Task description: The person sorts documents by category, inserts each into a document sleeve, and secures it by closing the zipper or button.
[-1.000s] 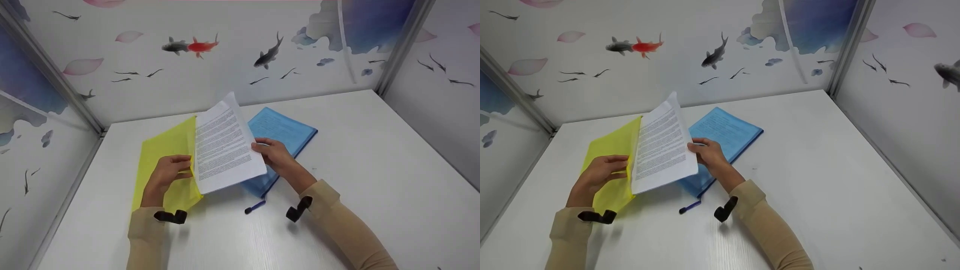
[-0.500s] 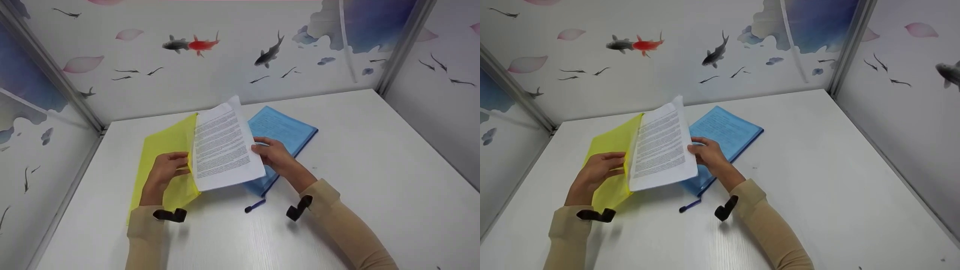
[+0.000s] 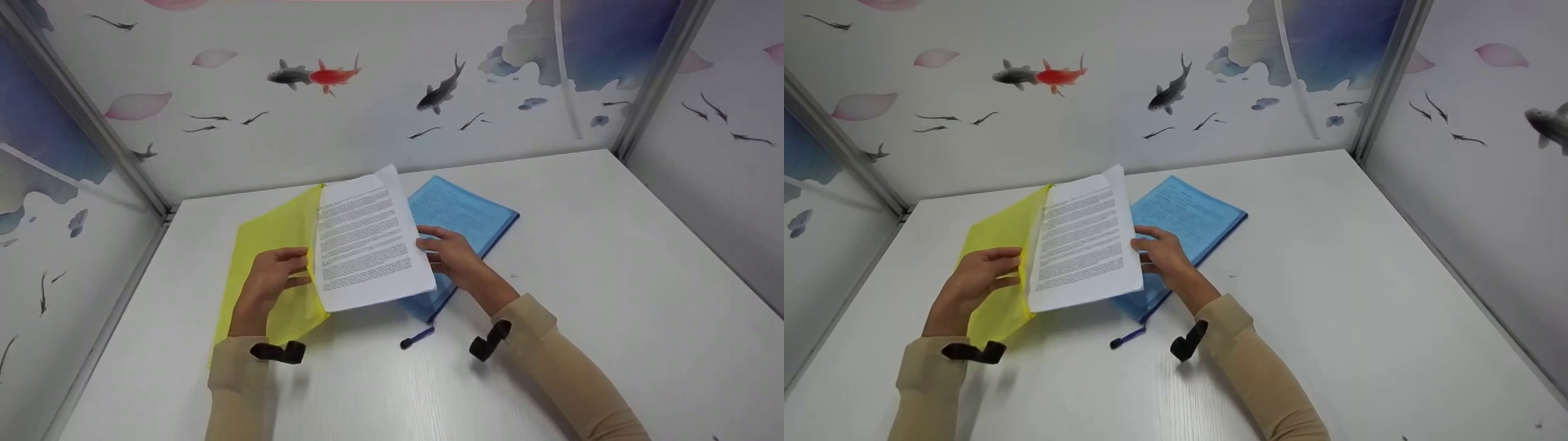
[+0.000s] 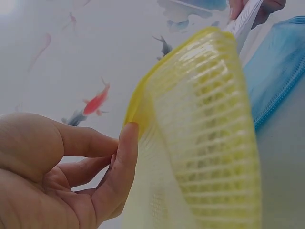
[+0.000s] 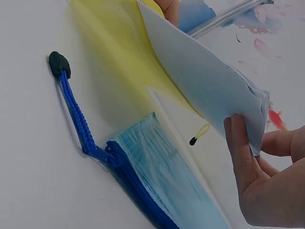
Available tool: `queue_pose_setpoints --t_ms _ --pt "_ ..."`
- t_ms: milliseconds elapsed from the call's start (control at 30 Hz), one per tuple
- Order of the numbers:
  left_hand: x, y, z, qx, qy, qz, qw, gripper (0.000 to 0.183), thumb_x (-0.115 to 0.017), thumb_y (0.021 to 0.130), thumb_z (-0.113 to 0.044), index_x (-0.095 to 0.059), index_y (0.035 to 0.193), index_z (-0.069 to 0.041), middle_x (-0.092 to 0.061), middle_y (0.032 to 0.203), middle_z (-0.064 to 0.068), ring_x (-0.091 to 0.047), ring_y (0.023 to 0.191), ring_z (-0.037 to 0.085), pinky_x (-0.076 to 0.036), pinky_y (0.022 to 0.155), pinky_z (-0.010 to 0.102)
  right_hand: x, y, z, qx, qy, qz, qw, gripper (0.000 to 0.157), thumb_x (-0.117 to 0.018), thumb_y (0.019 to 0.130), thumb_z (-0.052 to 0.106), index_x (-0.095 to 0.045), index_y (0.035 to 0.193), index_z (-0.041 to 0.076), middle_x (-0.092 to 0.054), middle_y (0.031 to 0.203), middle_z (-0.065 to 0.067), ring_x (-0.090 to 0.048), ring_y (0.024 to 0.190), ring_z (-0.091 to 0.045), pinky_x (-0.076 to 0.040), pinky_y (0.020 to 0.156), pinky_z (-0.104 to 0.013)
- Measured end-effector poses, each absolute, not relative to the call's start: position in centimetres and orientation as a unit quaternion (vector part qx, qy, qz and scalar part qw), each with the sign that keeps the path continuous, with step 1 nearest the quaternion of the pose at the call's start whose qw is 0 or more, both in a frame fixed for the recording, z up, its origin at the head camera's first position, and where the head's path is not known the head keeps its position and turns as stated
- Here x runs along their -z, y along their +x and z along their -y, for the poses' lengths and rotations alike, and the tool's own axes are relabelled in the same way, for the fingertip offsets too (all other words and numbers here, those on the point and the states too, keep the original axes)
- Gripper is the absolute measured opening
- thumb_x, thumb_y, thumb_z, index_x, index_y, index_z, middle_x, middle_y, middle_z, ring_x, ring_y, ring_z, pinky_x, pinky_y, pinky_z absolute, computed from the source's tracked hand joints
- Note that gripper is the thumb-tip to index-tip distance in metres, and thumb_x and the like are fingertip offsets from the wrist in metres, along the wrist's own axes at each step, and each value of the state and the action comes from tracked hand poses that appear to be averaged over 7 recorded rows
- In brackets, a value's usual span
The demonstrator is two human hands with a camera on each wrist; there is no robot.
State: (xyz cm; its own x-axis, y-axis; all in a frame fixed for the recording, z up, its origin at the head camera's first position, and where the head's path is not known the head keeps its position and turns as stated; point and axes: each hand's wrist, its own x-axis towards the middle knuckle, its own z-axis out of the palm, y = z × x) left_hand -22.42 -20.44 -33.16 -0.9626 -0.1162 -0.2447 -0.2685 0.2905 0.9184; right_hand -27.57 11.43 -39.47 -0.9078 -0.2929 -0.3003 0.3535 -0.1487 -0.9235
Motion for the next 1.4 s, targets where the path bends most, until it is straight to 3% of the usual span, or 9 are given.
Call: queue_pose_setpoints --t_ms 700,933,1400 --pt "32.8 -22.2 21.0 -0.590 -0.115 -0.797 0.062 0.038 -0.058 0.100 -0.008 -0.057 0.135 0.006 -0.063 0.125 0.018 -0.067 0.099 0.018 -0.063 0.076 0.026 38.1 -26.7 -10.7 0.744 -0.029 -0.642 0.182 0.049 -0.062 0.099 0.013 -0.050 0.146 0.021 -0.069 0.127 -0.009 -0.071 0.108 -0.023 -0.061 0.087 -0.035" --pt "32.7 -22.1 21.1 -0.599 -0.114 -0.790 0.065 0.038 -0.058 0.100 -0.007 -0.056 0.135 0.007 -0.063 0.120 0.015 -0.066 0.095 0.016 -0.063 0.074 0.025 37.9 -26.8 -9.8 0.749 -0.008 -0.641 0.166 0.046 -0.062 0.098 0.011 -0.054 0.143 0.021 -0.068 0.128 -0.011 -0.071 0.105 -0.021 -0.060 0.084 -0.035" --pt "33.1 -22.5 20.4 -0.585 -0.120 -0.798 0.080 0.035 -0.058 0.100 -0.007 -0.059 0.133 0.003 -0.062 0.123 0.016 -0.066 0.098 0.018 -0.063 0.076 0.027 36.2 -26.4 -8.7 0.754 0.008 -0.640 0.150 0.047 -0.062 0.099 0.012 -0.052 0.145 0.020 -0.064 0.133 -0.010 -0.070 0.111 -0.024 -0.059 0.094 -0.040"
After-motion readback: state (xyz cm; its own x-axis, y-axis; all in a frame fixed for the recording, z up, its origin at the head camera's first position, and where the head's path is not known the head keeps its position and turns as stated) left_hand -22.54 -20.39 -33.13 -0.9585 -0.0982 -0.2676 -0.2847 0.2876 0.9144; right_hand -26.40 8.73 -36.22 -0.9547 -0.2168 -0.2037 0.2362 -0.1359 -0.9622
